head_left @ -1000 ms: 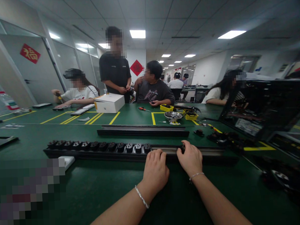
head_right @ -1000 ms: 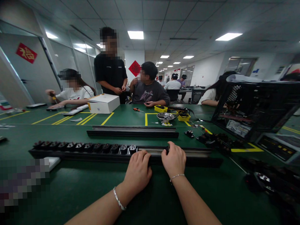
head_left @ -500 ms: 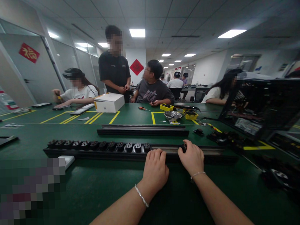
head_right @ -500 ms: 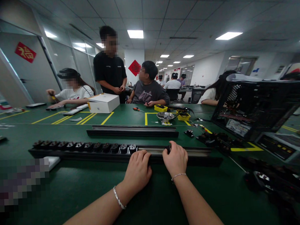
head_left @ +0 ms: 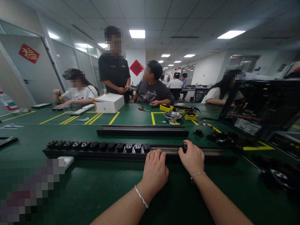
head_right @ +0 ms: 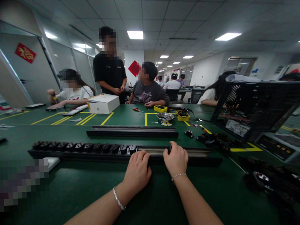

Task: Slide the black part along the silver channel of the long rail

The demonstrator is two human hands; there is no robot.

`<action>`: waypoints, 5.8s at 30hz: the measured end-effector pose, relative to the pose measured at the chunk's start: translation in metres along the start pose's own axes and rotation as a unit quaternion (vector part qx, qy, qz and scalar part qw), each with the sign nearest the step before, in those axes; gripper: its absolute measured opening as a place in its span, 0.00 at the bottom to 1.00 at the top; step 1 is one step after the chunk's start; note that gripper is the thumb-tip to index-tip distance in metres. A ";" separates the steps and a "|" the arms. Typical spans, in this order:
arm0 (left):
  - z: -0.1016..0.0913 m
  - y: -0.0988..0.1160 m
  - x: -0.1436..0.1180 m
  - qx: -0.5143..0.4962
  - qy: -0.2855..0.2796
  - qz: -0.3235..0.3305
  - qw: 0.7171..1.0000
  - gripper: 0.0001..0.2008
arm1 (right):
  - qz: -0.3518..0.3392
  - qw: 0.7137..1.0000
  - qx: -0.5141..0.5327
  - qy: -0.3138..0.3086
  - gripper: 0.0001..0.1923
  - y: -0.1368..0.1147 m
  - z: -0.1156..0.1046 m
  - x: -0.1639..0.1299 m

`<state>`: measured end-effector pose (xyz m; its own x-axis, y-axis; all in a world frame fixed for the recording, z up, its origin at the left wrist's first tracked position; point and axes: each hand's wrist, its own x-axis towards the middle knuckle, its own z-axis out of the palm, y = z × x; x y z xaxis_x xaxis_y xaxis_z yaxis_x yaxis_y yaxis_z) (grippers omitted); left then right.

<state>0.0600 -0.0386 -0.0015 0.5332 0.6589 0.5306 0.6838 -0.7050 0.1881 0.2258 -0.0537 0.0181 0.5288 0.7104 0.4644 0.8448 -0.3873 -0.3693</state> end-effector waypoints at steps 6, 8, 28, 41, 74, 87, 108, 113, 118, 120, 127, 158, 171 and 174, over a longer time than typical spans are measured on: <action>0.000 0.000 0.000 -0.004 0.001 -0.006 1.000 0.19 | 0.004 1.000 -0.002 -0.001 0.19 0.001 0.000 0.000; 0.000 0.000 0.000 -0.005 0.002 -0.004 1.000 0.19 | 0.005 1.000 -0.001 -0.006 0.19 0.001 0.000 0.000; -0.001 0.001 0.000 -0.001 0.003 -0.004 1.000 0.19 | 0.030 0.999 0.001 -0.021 0.21 0.005 -0.002 0.004; 0.000 0.001 0.000 -0.002 0.009 -0.002 1.000 0.20 | 0.030 0.999 0.022 -0.010 0.22 0.006 -0.005 0.004; -0.002 0.000 0.000 -0.010 0.002 0.000 1.000 0.19 | 0.047 0.999 0.009 0.003 0.22 0.011 -0.007 0.006; -0.001 0.000 0.000 -0.011 -0.004 -0.008 1.000 0.20 | 0.053 0.998 0.020 -0.002 0.22 0.014 -0.007 0.008; -0.001 0.000 0.000 -0.012 -0.001 -0.004 1.000 0.20 | 0.056 0.998 -0.006 0.000 0.22 0.016 -0.010 0.009; -0.001 0.000 0.000 -0.013 -0.001 -0.004 1.000 0.19 | 0.057 0.998 0.003 0.010 0.23 0.016 -0.010 0.009; -0.001 0.000 -0.001 -0.013 -0.001 -0.003 1.000 0.19 | 0.062 0.998 0.009 0.003 0.24 0.018 -0.011 0.010; -0.001 0.000 0.000 -0.014 -0.002 -0.004 1.000 0.19 | 0.063 0.998 0.008 0.001 0.24 0.019 -0.011 0.010; -0.002 0.001 0.000 -0.013 -0.004 -0.005 1.000 0.19 | 0.070 0.997 -0.010 -0.002 0.26 0.022 -0.012 0.012; -0.002 0.000 0.000 -0.012 0.000 -0.005 1.000 0.19 | 0.081 0.997 -0.004 -0.004 0.26 0.028 -0.017 0.014; -0.004 0.001 0.001 -0.016 -0.012 -0.011 1.000 0.19 | 0.081 0.997 0.002 0.005 0.25 0.031 -0.014 0.015; -0.004 0.001 0.001 -0.021 -0.014 -0.012 1.000 0.19 | 0.082 0.997 0.003 0.006 0.25 0.032 -0.014 0.016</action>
<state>0.0594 -0.0397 0.0027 0.5317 0.6819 0.5023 0.6754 -0.6993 0.2343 0.2620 -0.0631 0.0246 0.6611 0.6306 0.4065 0.7460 -0.4947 -0.4459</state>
